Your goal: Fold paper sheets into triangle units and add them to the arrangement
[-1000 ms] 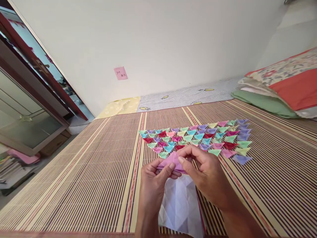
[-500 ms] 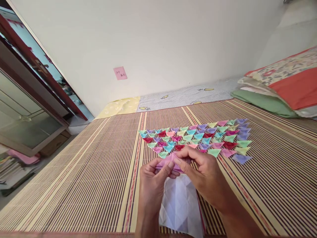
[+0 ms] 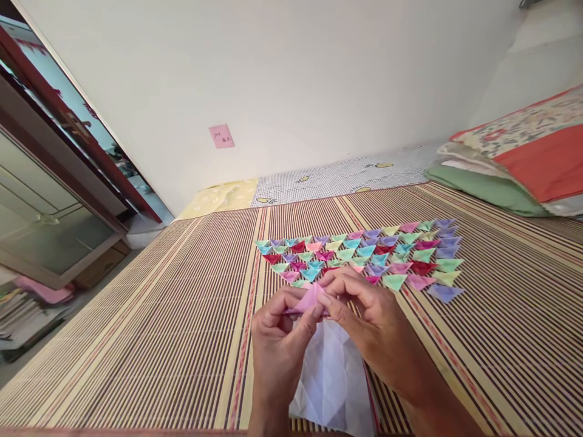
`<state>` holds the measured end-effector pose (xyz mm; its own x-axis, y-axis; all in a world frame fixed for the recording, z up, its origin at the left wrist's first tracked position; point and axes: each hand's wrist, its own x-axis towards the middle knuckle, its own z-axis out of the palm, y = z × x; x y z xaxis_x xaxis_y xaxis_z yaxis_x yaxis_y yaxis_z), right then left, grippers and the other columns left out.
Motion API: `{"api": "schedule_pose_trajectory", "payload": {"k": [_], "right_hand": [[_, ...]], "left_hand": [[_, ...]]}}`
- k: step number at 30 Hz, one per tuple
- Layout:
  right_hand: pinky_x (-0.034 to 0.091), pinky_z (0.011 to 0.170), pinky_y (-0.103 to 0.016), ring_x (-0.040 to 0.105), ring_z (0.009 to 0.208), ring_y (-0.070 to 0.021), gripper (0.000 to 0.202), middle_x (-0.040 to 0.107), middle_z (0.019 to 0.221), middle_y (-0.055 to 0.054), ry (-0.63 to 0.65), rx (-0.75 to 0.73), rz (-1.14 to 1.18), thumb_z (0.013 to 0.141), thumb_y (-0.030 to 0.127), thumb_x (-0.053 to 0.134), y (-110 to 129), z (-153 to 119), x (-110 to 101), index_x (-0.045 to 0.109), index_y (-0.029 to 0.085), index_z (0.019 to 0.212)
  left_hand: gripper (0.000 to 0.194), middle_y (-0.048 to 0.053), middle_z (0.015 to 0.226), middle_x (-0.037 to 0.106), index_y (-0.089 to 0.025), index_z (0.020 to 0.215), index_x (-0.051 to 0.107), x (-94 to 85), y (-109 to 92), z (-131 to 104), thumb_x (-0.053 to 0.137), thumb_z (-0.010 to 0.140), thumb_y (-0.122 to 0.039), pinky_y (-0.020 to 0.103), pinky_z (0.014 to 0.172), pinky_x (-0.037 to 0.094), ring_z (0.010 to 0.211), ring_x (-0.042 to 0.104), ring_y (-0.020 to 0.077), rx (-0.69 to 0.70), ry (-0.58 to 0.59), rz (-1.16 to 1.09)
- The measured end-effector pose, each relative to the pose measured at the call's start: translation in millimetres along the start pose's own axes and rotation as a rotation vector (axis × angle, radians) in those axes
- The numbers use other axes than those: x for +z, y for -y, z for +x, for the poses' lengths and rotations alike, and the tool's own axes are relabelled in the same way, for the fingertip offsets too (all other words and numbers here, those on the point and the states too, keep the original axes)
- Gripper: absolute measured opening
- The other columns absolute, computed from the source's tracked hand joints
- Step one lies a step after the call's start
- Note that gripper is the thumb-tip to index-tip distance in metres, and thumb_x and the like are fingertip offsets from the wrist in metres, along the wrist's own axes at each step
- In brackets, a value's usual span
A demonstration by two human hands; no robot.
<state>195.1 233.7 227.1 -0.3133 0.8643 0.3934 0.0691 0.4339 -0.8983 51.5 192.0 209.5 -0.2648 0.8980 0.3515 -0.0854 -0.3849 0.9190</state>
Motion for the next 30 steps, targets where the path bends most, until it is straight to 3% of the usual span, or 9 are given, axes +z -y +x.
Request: {"api": "schedule_pose_trajectory", "payload": {"k": [3, 6, 10, 14, 19, 24, 30], "right_hand": [[0.049, 0.077, -0.031, 0.064, 0.090, -0.0193, 0.025, 0.070, 0.097, -0.005, 0.075, 0.065, 0.091, 0.098, 0.033, 0.061, -2.2, -0.5, -2.7, 0.066, 0.021, 0.076], [0.049, 0.070, -0.029, 0.062, 0.077, -0.0171, 0.028, 0.068, 0.081, -0.002, 0.104, 0.096, 0.124, 0.100, 0.037, 0.060, -2.1, -2.4, -3.8, 0.067, 0.021, 0.078], [0.043, 0.056, -0.024, 0.056, 0.064, -0.0138, 0.029, 0.062, 0.069, 0.002, 0.010, 0.019, 0.039, 0.100, 0.036, 0.060, 3.5, -4.8, -0.1, 0.065, 0.021, 0.076], [0.044, 0.055, -0.023, 0.058, 0.064, -0.0137, 0.029, 0.063, 0.068, 0.002, -0.141, -0.096, -0.095, 0.100, 0.032, 0.059, 6.8, -6.4, 6.3, 0.062, 0.021, 0.074], [0.046, 0.059, -0.025, 0.060, 0.066, -0.0153, 0.028, 0.064, 0.069, 0.001, -0.192, -0.158, -0.199, 0.101, 0.029, 0.058, 1.6, -8.1, 9.6, 0.059, 0.022, 0.075], [0.048, 0.071, -0.033, 0.063, 0.073, -0.0186, 0.026, 0.067, 0.074, 0.000, -0.201, -0.224, -0.282, 0.102, 0.027, 0.058, -3.3, -7.9, 10.7, 0.060, 0.023, 0.077], [0.049, 0.071, -0.033, 0.065, 0.076, -0.0196, 0.023, 0.068, 0.076, -0.001, -0.207, -0.288, -0.305, 0.102, 0.025, 0.059, -4.3, -6.0, 9.8, 0.061, 0.023, 0.079]], "left_hand": [[0.019, 0.002, 0.088, 0.075, -0.021, 0.070, 0.072, -1.4, -2.9, -1.3, 0.079, 0.088, -0.019, 0.026, 0.074, 0.055, 0.083, 0.069, 0.0158, 0.080, -0.004, 0.133], [0.021, 0.004, 0.097, 0.076, -0.022, 0.068, 0.072, -3.3, -6.5, -2.5, 0.081, 0.086, -0.021, 0.029, 0.079, 0.057, 0.094, 0.072, 0.0193, 0.151, -0.034, 0.299], [0.021, 0.008, 0.112, 0.076, -0.021, 0.068, 0.071, -2.1, -10.2, -4.2, 0.080, 0.087, -0.022, 0.033, 0.082, 0.059, 0.111, 0.071, 0.0258, 0.186, -0.058, 0.417], [0.017, 0.008, 0.127, 0.072, -0.021, 0.072, 0.073, 0.9, -7.8, -5.3, 0.080, 0.087, -0.026, 0.033, 0.086, 0.059, 0.112, 0.070, 0.0260, 0.092, -0.160, 0.352], [0.015, 0.004, 0.093, 0.075, -0.021, 0.075, 0.076, 1.0, -2.1, -5.0, 0.080, 0.087, -0.028, 0.027, 0.078, 0.058, 0.086, 0.072, 0.0180, -0.067, -0.175, 0.125], [0.012, 0.006, 0.125, 0.070, -0.021, 0.076, 0.078, -0.6, -1.5, -5.2, 0.082, 0.086, -0.027, 0.029, 0.097, 0.055, 0.117, 0.067, 0.0223, -0.084, -0.229, 0.040], [0.015, 0.001, 0.076, 0.074, -0.019, 0.075, 0.077, -5.3, -6.2, -1.8, 0.086, 0.082, -0.029, 0.020, 0.073, 0.058, 0.073, 0.070, 0.0119, -0.242, -0.131, -0.091]]}}
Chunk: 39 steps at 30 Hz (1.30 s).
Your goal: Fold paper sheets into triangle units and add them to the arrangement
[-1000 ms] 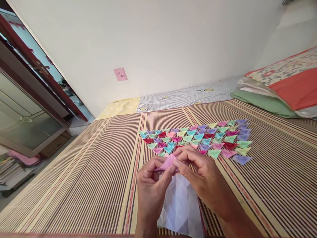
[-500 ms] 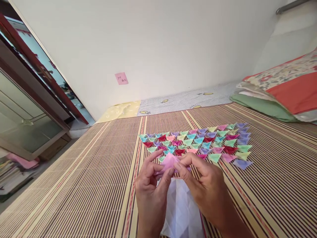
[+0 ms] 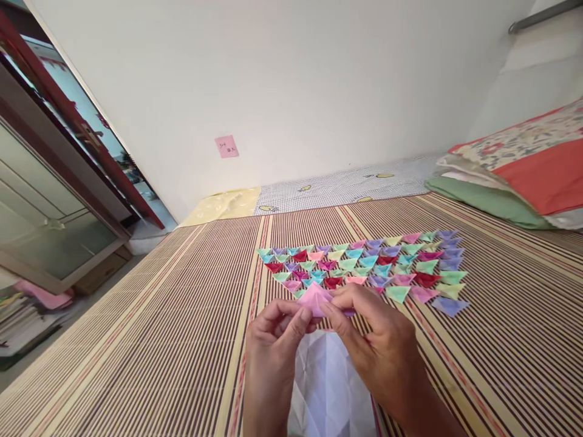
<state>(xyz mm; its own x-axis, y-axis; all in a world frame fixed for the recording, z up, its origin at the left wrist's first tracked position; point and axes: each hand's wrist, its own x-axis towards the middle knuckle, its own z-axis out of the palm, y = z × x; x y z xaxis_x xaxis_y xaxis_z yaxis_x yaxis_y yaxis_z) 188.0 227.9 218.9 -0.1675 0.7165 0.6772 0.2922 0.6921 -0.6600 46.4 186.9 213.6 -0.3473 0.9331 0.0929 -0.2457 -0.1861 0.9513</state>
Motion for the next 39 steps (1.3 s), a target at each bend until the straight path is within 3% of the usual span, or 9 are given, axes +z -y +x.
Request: {"api": "schedule_pose_trajectory", "payload": {"k": [10, 15, 23, 39], "right_hand": [[0.046, 0.061, -0.027, 0.060, 0.065, -0.0151, 0.026, 0.064, 0.072, 0.002, 0.115, 0.138, 0.126, 0.104, 0.031, 0.058, 1.1, 0.4, -1.4, 0.061, 0.023, 0.080], [0.050, 0.069, -0.030, 0.064, 0.077, -0.0180, 0.027, 0.066, 0.079, -0.001, 0.132, 0.143, 0.191, 0.103, 0.028, 0.057, 4.1, 2.6, -2.6, 0.062, 0.023, 0.077], [0.052, 0.064, -0.029, 0.067, 0.075, -0.0187, 0.028, 0.068, 0.075, -0.001, 0.103, 0.197, 0.219, 0.102, 0.032, 0.060, 7.7, 4.3, -1.6, 0.062, 0.023, 0.076], [0.051, 0.059, -0.028, 0.065, 0.066, -0.0171, 0.026, 0.067, 0.072, -0.001, 0.078, 0.214, 0.165, 0.098, 0.031, 0.060, 5.5, 2.7, 0.3, 0.058, 0.023, 0.074]], "left_hand": [[0.010, 0.001, 0.078, 0.079, -0.021, 0.082, 0.080, 5.9, 1.0, -3.1, 0.088, 0.081, -0.028, 0.021, 0.073, 0.059, 0.074, 0.073, 0.0136, 0.093, -0.063, 0.024], [0.011, 0.001, 0.076, 0.077, -0.019, 0.081, 0.080, 4.3, -0.8, -4.1, 0.087, 0.081, -0.028, 0.022, 0.070, 0.059, 0.072, 0.070, 0.0147, 0.100, -0.072, 0.106], [0.016, 0.000, 0.071, 0.075, -0.019, 0.074, 0.075, 10.1, -2.7, -4.1, 0.089, 0.077, -0.027, 0.018, 0.065, 0.058, 0.067, 0.070, 0.0124, 0.107, -0.094, 0.050], [0.022, 0.000, 0.072, 0.074, -0.019, 0.082, 0.069, 10.0, 0.3, -5.5, 0.088, 0.080, -0.031, 0.018, 0.060, 0.057, 0.066, 0.069, 0.0126, 0.085, -0.123, 0.103]]}}
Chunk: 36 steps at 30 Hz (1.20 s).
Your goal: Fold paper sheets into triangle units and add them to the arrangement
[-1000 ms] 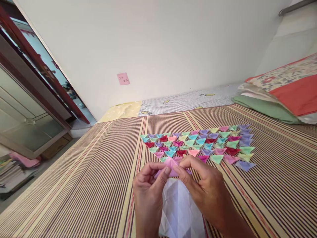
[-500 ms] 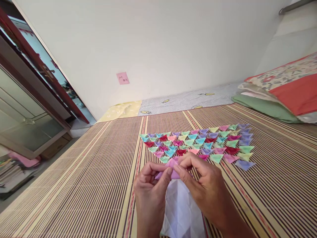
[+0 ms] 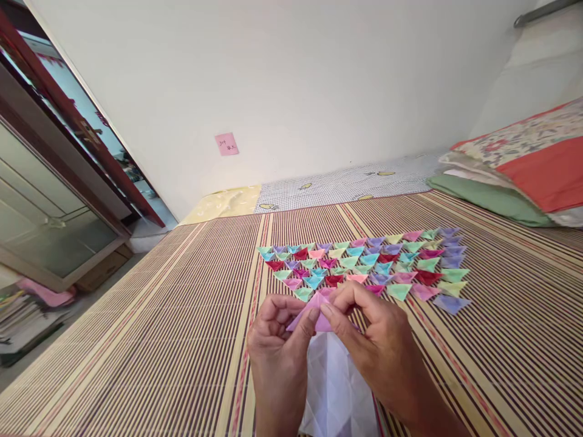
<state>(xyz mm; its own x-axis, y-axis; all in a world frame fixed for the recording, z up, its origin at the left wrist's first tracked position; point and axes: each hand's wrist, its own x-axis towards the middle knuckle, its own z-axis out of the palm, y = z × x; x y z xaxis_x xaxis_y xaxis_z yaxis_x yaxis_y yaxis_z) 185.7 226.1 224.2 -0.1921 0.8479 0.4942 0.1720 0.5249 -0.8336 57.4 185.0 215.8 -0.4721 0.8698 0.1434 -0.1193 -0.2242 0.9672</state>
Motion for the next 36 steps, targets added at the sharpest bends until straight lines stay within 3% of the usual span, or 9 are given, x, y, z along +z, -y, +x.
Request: {"api": "schedule_pose_trajectory", "payload": {"k": [3, 5, 9, 14, 20, 26, 30, 36], "right_hand": [[0.052, 0.059, -0.028, 0.066, 0.066, -0.0170, 0.011, 0.069, 0.075, -0.001, -0.010, 0.031, 0.006, 0.097, 0.031, 0.061, 0.5, 1.6, -0.8, 0.065, 0.023, 0.090], [0.052, 0.059, -0.027, 0.066, 0.067, -0.0166, 0.012, 0.071, 0.078, -0.001, 0.042, 0.057, 0.034, 0.098, 0.031, 0.060, 2.1, 2.9, -2.4, 0.067, 0.022, 0.096], [0.047, 0.059, -0.026, 0.061, 0.066, -0.0151, 0.023, 0.065, 0.073, 0.001, 0.107, 0.054, 0.070, 0.100, 0.032, 0.058, 2.7, 2.3, -4.2, 0.065, 0.021, 0.082], [0.043, 0.060, -0.026, 0.056, 0.066, -0.0144, 0.024, 0.061, 0.073, 0.002, 0.020, 0.055, 0.074, 0.102, 0.034, 0.057, -6.1, -1.2, -2.0, 0.063, 0.022, 0.082], [0.040, 0.058, -0.027, 0.054, 0.064, -0.0143, 0.026, 0.060, 0.072, 0.002, 0.007, 0.068, 0.083, 0.102, 0.037, 0.057, -9.2, 0.6, -3.0, 0.063, 0.022, 0.081], [0.040, 0.058, -0.027, 0.055, 0.065, -0.0144, 0.028, 0.059, 0.071, 0.002, -0.013, 0.088, 0.091, 0.102, 0.039, 0.057, -11.2, 1.6, -2.6, 0.061, 0.022, 0.081], [0.042, 0.059, -0.026, 0.054, 0.064, -0.0138, 0.028, 0.059, 0.071, 0.002, 0.033, 0.113, 0.105, 0.101, 0.039, 0.058, -11.6, 4.9, -10.7, 0.062, 0.021, 0.080], [0.040, 0.057, -0.027, 0.054, 0.064, -0.0142, 0.025, 0.061, 0.069, 0.001, 0.188, 0.112, 0.113, 0.098, 0.034, 0.059, -3.8, 5.4, -14.6, 0.064, 0.020, 0.078]], "left_hand": [[0.024, 0.000, 0.074, 0.076, -0.019, 0.085, 0.067, -1.6, 1.3, 1.4, 0.088, 0.080, -0.029, 0.019, 0.061, 0.058, 0.067, 0.071, 0.0129, 0.002, 0.010, -0.021], [0.023, 0.001, 0.076, 0.077, -0.019, 0.086, 0.067, -2.3, 1.2, 1.7, 0.087, 0.081, -0.029, 0.019, 0.063, 0.059, 0.069, 0.073, 0.0138, 0.005, 0.032, -0.015], [0.023, 0.001, 0.079, 0.078, -0.020, 0.092, 0.067, -1.4, -0.3, 0.2, 0.086, 0.082, -0.029, 0.020, 0.067, 0.059, 0.072, 0.074, 0.0136, 0.001, 0.076, 0.006], [0.036, 0.000, 0.079, 0.079, -0.021, 0.103, 0.069, 0.6, -0.7, 0.7, 0.091, 0.075, -0.026, 0.019, 0.067, 0.056, 0.071, 0.072, 0.0129, -0.046, 0.096, -0.050], [0.031, 0.001, 0.067, 0.075, -0.016, 0.078, 0.076, -5.3, 3.2, 8.0, 0.098, 0.063, -0.030, 0.018, 0.058, 0.051, 0.060, 0.064, 0.0100, -0.170, 0.138, -0.120], [0.029, 0.002, 0.064, 0.071, -0.017, 0.069, 0.074, -8.2, 7.9, 7.1, 0.083, 0.084, -0.039, 0.021, 0.062, 0.047, 0.061, 0.059, 0.0119, -0.090, 0.142, -0.001], [0.039, 0.003, 0.067, 0.068, -0.017, 0.069, 0.073, -10.9, 5.8, 7.8, 0.068, 0.096, -0.044, 0.024, 0.067, 0.046, 0.067, 0.057, 0.0135, -0.039, 0.229, 0.059], [0.029, 0.001, 0.070, 0.065, -0.015, 0.077, 0.074, -12.2, 4.1, 6.1, 0.091, 0.074, -0.039, 0.023, 0.060, 0.040, 0.064, 0.052, 0.0122, -0.229, 0.345, -0.028]]}}
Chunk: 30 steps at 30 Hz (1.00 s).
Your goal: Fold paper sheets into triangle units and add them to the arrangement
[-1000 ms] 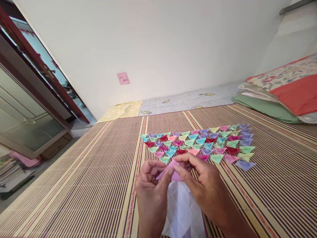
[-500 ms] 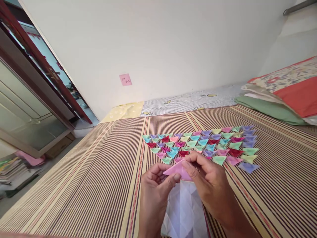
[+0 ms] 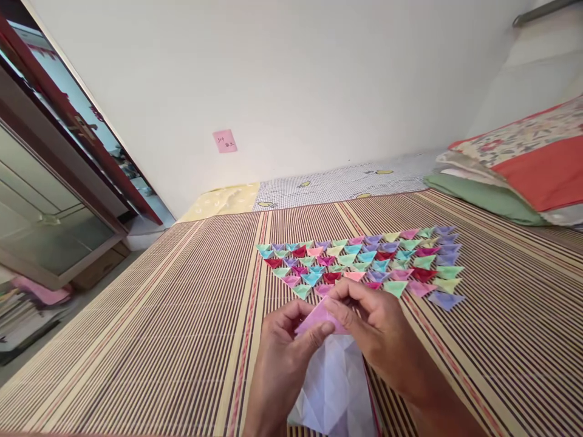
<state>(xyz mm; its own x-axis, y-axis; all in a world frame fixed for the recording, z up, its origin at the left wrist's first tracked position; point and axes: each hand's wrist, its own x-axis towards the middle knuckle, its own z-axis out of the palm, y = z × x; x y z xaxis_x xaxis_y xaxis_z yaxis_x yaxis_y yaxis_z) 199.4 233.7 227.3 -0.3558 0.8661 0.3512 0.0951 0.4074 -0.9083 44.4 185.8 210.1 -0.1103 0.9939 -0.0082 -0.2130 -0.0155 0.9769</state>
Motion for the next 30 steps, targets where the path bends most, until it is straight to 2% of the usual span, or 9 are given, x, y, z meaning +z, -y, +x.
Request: {"api": "schedule_pose_trajectory", "payload": {"k": [2, 5, 8, 10, 16, 25, 30], "right_hand": [[0.040, 0.056, -0.027, 0.054, 0.063, -0.0143, 0.024, 0.060, 0.068, 0.001, 0.029, 0.014, 0.012, 0.098, 0.033, 0.059, 1.8, -0.2, 3.5, 0.065, 0.020, 0.078], [0.045, 0.062, -0.028, 0.059, 0.070, -0.0158, 0.022, 0.066, 0.075, 0.000, 0.034, 0.047, 0.082, 0.096, 0.037, 0.062, 2.0, 0.7, 7.3, 0.069, 0.020, 0.086], [0.048, 0.068, -0.028, 0.062, 0.077, -0.0174, 0.025, 0.069, 0.085, -0.001, 0.067, 0.091, 0.172, 0.086, 0.042, 0.076, -0.7, 2.0, 8.7, 0.070, 0.020, 0.096], [0.046, 0.066, -0.028, 0.058, 0.075, -0.0162, 0.026, 0.066, 0.082, 0.001, 0.084, 0.118, 0.179, 0.081, 0.040, 0.081, -3.6, 2.6, 9.9, 0.068, 0.020, 0.091], [0.039, 0.061, -0.028, 0.047, 0.067, -0.0139, 0.024, 0.054, 0.071, 0.003, 0.055, 0.150, 0.181, 0.089, 0.038, 0.071, -8.9, 2.3, 15.9, 0.061, 0.020, 0.076], [0.033, 0.055, -0.027, 0.040, 0.062, -0.0129, 0.032, 0.047, 0.066, 0.003, 0.023, 0.132, 0.217, 0.092, 0.043, 0.066, -6.0, 1.4, 19.1, 0.058, 0.020, 0.071], [0.027, 0.050, -0.026, 0.033, 0.058, -0.0117, 0.036, 0.037, 0.063, 0.005, -0.014, 0.135, 0.167, 0.092, 0.044, 0.063, -6.8, -0.3, 17.3, 0.052, 0.021, 0.067]], "left_hand": [[0.031, -0.001, 0.065, 0.060, -0.014, 0.071, 0.072, 0.8, 1.8, -0.1, 0.092, 0.073, -0.038, 0.022, 0.057, 0.037, 0.060, 0.048, 0.0106, -0.019, -0.022, 0.009], [0.030, -0.001, 0.064, 0.059, -0.014, 0.068, 0.071, 0.9, 4.2, 1.1, 0.090, 0.076, -0.036, 0.022, 0.057, 0.038, 0.060, 0.049, 0.0104, 0.029, -0.074, -0.008], [0.026, 0.000, 0.066, 0.063, -0.015, 0.072, 0.074, 0.0, 5.1, 3.4, 0.087, 0.079, -0.036, 0.022, 0.059, 0.042, 0.062, 0.054, 0.0120, 0.070, -0.140, -0.136], [0.023, 0.000, 0.066, 0.065, -0.016, 0.075, 0.076, -0.4, 4.8, 5.0, 0.087, 0.079, -0.036, 0.023, 0.061, 0.045, 0.063, 0.056, 0.0127, 0.067, -0.161, -0.216], [0.025, 0.000, 0.064, 0.065, -0.016, 0.067, 0.075, 0.0, 3.5, 6.8, 0.092, 0.072, -0.034, 0.021, 0.064, 0.047, 0.063, 0.053, 0.0109, 0.082, -0.214, -0.275], [0.028, -0.001, 0.063, 0.063, -0.017, 0.068, 0.075, -5.3, 3.8, 4.3, 0.088, 0.079, -0.038, 0.022, 0.065, 0.047, 0.063, 0.054, 0.0113, 0.134, -0.177, -0.164], [0.020, 0.000, 0.068, 0.068, -0.017, 0.076, 0.078, -4.8, 1.9, 3.2, 0.088, 0.079, -0.034, 0.021, 0.064, 0.048, 0.064, 0.058, 0.0109, 0.137, -0.156, -0.046]]}}
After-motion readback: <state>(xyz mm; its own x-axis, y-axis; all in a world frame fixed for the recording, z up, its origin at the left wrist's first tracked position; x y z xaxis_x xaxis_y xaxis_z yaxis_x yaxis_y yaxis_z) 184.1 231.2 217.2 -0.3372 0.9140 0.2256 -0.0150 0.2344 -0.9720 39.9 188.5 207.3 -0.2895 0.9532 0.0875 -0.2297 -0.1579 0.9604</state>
